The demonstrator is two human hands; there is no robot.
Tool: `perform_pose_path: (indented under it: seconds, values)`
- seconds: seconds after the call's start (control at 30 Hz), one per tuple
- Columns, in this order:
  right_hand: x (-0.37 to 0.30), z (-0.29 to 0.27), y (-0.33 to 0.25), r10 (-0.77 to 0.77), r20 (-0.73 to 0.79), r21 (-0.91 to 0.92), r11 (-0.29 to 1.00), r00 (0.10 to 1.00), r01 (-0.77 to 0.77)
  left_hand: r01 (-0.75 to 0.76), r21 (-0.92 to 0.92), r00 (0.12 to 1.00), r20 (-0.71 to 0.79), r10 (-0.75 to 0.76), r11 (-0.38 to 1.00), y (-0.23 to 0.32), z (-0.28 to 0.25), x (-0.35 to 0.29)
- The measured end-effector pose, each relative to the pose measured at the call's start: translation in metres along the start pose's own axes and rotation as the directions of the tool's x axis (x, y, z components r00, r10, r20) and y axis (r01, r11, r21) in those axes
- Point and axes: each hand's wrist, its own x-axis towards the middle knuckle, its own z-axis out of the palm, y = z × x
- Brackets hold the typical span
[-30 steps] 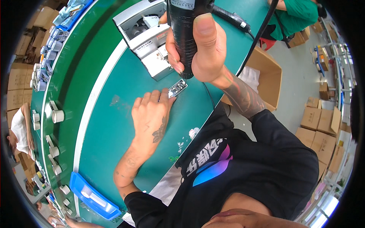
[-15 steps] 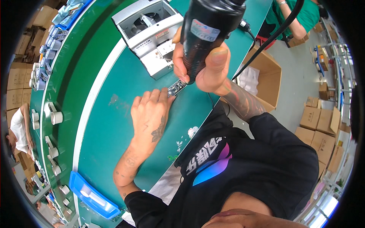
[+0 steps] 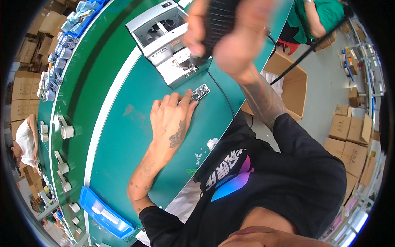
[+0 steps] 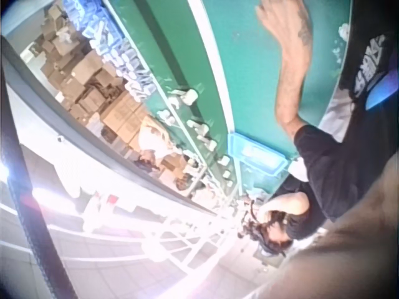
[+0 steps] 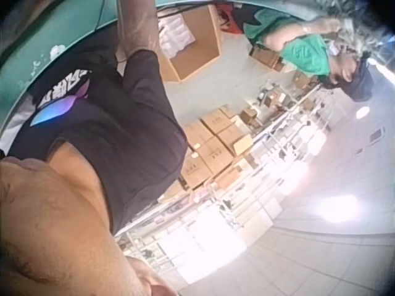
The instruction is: Use an electric screwdriver to secure components onto an electronic strip at a factory workbench.
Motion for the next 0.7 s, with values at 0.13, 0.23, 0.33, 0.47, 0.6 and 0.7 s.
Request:
perform_pose_path:
  seconds: [0.13, 0.23, 0.33, 0.47, 0.6, 0.7]
  values:
    - [0.029, -0.008, 0.063, -0.125, 0.268, -0.33, 0.92, 0.955, 0.213, -0.002, 0.113, 0.998, -0.062, 0.009, 0.994, 0.005, -0.024, -0.006]
    - [0.023, -0.001, 0.05, -0.09, 0.216, -0.187, 0.973, 0.972, 0.131, 0.024, 0.246, 1.0, -0.011, -0.022, 0.969, -0.002, -0.038, -0.022]
    - [0.008, -0.006, 0.044, 0.006, 0.247, -0.1, 0.995, 0.969, 0.019, 0.022, 0.274, 0.996, 0.082, -0.046, 0.961, -0.01, -0.043, -0.029]
    - [-0.015, 0.006, 0.041, 0.07, 0.256, -0.009, 0.998, 0.964, -0.07, 0.014, 0.27, 0.992, 0.119, -0.048, 0.963, -0.014, -0.044, -0.031]
    - [-0.024, 0.022, 0.054, 0.108, 0.313, 0.065, 0.989, 0.944, -0.135, 0.038, 0.256, 0.983, 0.166, -0.083, 0.966, -0.012, -0.048, -0.027]
    - [-0.026, 0.023, 0.064, 0.111, 0.325, 0.051, 0.99, 0.939, -0.135, 0.054, 0.275, 0.972, 0.205, -0.114, 0.96, -0.011, -0.049, -0.026]
